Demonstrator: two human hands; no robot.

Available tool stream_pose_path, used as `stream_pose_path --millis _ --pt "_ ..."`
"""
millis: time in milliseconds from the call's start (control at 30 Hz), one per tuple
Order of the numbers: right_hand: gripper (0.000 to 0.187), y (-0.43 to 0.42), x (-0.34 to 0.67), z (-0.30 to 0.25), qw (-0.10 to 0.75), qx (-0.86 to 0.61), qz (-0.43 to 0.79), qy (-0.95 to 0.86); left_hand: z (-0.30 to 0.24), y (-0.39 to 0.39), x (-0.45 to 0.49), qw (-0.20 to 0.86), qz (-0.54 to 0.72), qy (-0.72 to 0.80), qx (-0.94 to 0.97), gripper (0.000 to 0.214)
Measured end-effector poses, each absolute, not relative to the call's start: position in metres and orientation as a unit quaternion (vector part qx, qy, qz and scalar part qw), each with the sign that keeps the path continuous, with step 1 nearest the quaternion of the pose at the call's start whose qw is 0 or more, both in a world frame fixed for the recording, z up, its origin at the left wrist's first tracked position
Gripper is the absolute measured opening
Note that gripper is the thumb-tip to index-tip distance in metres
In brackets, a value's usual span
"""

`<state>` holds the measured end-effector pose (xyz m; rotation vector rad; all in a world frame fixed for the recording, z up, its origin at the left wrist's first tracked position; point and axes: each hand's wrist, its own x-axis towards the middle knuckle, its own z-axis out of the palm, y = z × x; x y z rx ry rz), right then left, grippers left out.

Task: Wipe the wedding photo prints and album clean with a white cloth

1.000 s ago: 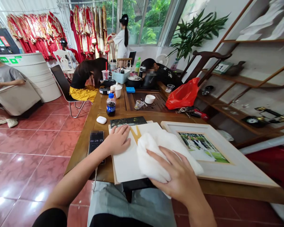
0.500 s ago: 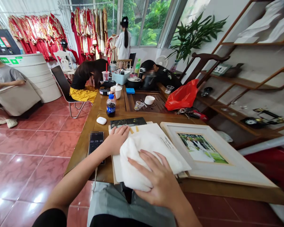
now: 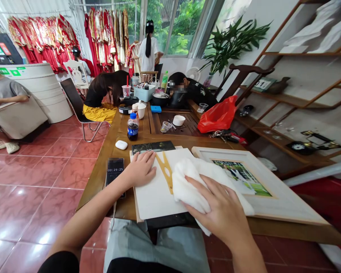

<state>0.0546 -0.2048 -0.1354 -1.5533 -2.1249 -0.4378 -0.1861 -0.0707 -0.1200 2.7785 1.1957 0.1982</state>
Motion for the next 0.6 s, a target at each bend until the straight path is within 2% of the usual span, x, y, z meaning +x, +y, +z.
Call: stream_pose_path --millis 167,400,600 --pt "0.054 -0.207 0.043 -0.135 0.243 -0.534 -0.17 -0.792 -0.122 -0.071 -0.187 0.049 0.069 0.393 0.916 0.059" --pt "0.074 -0.219 -0.015 -0.129 0.255 -0.417 -0.084 -0.868 -0.13 -0.065 -0.189 0.001 0.035 0.379 0.925 0.062" --pt "0.075 -0.22 -0.007 -0.128 0.245 -0.433 -0.075 -0.864 -0.13 -0.064 -0.189 0.011 0.037 0.374 0.927 0.067"
